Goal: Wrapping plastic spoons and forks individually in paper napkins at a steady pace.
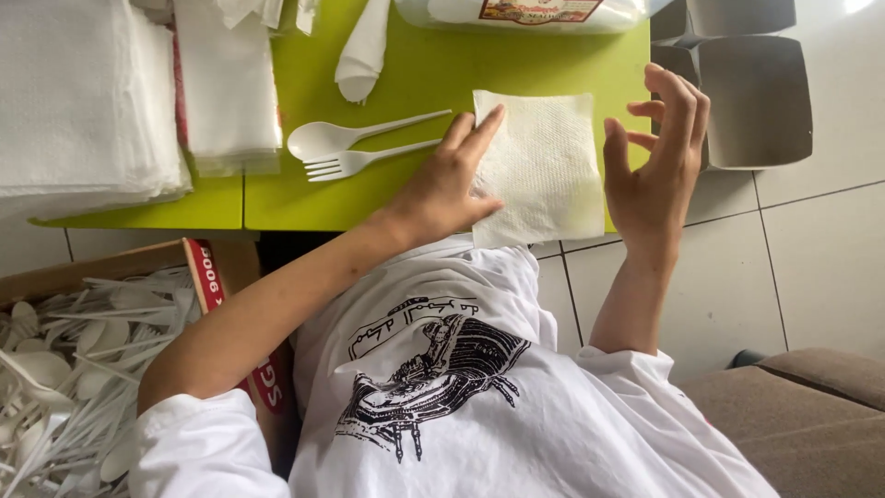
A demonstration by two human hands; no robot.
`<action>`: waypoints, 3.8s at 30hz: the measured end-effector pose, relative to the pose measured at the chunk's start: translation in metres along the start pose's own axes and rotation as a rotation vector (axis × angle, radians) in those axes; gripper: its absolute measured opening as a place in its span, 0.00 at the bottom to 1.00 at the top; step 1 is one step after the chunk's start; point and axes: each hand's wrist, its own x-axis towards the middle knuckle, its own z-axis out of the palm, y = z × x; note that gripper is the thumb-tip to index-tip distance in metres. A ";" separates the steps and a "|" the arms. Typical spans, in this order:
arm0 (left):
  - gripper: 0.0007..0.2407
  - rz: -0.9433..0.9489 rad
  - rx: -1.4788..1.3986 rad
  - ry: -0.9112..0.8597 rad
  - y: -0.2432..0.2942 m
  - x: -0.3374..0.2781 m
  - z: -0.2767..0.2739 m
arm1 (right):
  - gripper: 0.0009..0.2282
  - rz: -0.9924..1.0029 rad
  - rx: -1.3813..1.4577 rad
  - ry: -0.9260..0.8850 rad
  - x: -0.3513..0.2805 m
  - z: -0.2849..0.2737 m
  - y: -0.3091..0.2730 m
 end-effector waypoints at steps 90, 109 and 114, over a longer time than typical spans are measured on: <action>0.14 0.020 -0.224 0.215 -0.024 -0.085 -0.072 | 0.30 0.007 0.679 -0.358 -0.005 0.037 -0.007; 0.21 -0.079 -0.593 -0.055 -0.011 -0.096 -0.095 | 0.07 -0.181 0.740 -0.386 -0.002 0.046 -0.005; 0.16 -0.044 -0.600 0.096 -0.025 -0.086 -0.096 | 0.07 -0.241 0.580 -0.378 0.000 0.047 -0.015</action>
